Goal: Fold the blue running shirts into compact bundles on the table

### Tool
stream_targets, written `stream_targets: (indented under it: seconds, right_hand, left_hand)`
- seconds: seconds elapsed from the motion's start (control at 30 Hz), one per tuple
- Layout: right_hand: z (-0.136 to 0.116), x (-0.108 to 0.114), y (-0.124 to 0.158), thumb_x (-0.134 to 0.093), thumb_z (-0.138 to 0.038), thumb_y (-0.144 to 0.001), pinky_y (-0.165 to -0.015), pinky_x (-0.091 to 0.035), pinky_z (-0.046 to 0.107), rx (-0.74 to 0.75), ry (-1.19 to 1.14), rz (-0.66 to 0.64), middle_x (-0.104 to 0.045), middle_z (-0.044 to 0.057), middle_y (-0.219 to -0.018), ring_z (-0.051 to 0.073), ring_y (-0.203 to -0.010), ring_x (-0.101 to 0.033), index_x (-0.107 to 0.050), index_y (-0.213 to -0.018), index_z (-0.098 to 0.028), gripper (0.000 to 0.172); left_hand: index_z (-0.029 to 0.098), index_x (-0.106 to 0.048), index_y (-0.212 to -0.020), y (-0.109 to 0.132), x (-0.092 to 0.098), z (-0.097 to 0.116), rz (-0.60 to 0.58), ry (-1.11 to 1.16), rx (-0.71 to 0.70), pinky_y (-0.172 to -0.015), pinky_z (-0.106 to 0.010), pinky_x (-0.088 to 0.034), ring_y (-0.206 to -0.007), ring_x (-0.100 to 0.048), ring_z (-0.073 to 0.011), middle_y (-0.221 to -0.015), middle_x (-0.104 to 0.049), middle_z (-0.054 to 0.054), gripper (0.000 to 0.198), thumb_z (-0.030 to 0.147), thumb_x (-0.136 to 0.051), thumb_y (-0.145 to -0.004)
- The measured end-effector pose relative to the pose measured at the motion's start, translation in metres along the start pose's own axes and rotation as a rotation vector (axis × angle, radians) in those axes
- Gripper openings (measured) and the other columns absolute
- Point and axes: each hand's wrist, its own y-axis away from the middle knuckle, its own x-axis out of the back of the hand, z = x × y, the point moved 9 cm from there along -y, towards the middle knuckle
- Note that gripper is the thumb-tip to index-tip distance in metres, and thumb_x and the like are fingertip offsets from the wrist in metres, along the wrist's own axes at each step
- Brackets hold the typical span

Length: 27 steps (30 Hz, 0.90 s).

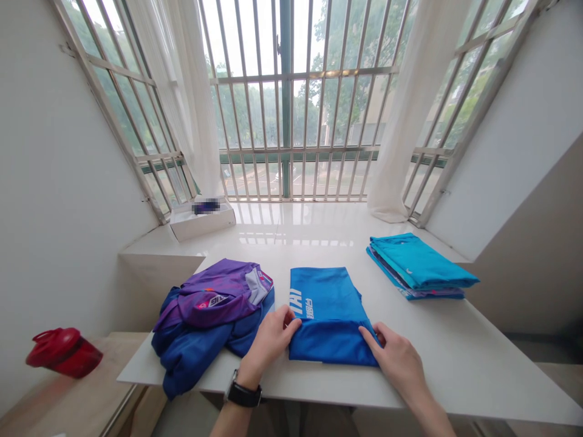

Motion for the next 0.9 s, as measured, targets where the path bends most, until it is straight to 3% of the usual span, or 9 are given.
stream_targets:
  seconds: [0.17,0.4,0.57,0.73,0.9]
  right_hand:
    - [0.002,-0.001,-0.001,-0.043,-0.061,-0.089,-0.054,-0.035,0.027,0.001,-0.010,-0.003,-0.058,-0.001,-0.059,0.020,-0.059,-0.060,-0.054,-0.070,-0.027,0.040]
    - [0.004,-0.004,0.000,-0.042,-0.063,-0.089,-0.054,-0.034,0.026,-0.002,-0.027,-0.022,-0.058,-0.002,-0.059,0.020,-0.059,-0.061,-0.055,-0.073,-0.028,0.041]
    - [0.001,-0.003,0.001,-0.044,-0.059,-0.088,-0.055,-0.036,0.027,0.024,-0.004,-0.009,-0.061,-0.001,-0.061,0.020,-0.059,-0.061,-0.055,-0.072,-0.027,0.037]
    - [0.002,-0.003,0.001,-0.041,-0.056,-0.088,-0.056,-0.037,0.028,0.015,0.006,-0.016,-0.063,-0.001,-0.062,0.021,-0.060,-0.062,-0.057,-0.074,-0.028,0.036]
    - [-0.001,-0.003,0.003,-0.040,-0.054,-0.089,-0.057,-0.038,0.028,0.045,0.010,-0.016,-0.063,0.000,-0.062,0.021,-0.060,-0.062,-0.057,-0.075,-0.028,0.034]
  left_hand:
    - [0.022,-0.060,-0.092,0.002,0.000,0.000,0.002,-0.159,0.076,-0.061,-0.024,-0.036,-0.068,-0.063,-0.0180,-0.074,-0.068,-0.001,0.015,0.034,-0.053,-0.096]
    - [0.022,-0.059,-0.097,0.001,0.000,-0.001,0.043,-0.260,0.061,-0.060,-0.024,-0.034,-0.071,-0.066,-0.0196,-0.078,-0.069,-0.003,0.017,0.035,-0.048,-0.100]
    - [0.024,-0.060,-0.105,0.009,0.002,0.000,0.063,-0.198,0.072,-0.059,-0.024,-0.034,-0.067,-0.065,-0.0181,-0.072,-0.068,0.001,0.017,0.037,-0.051,-0.097]
    - [0.025,-0.058,-0.119,0.014,0.002,0.003,0.076,-0.134,0.061,-0.059,-0.024,-0.036,-0.066,-0.064,-0.0177,-0.072,-0.067,0.003,0.032,0.037,-0.060,-0.089]
    - [0.026,-0.058,-0.116,0.016,0.001,0.003,0.111,-0.159,0.066,-0.058,-0.025,-0.036,-0.065,-0.064,-0.0180,-0.072,-0.066,0.002,0.027,0.034,-0.057,-0.090]
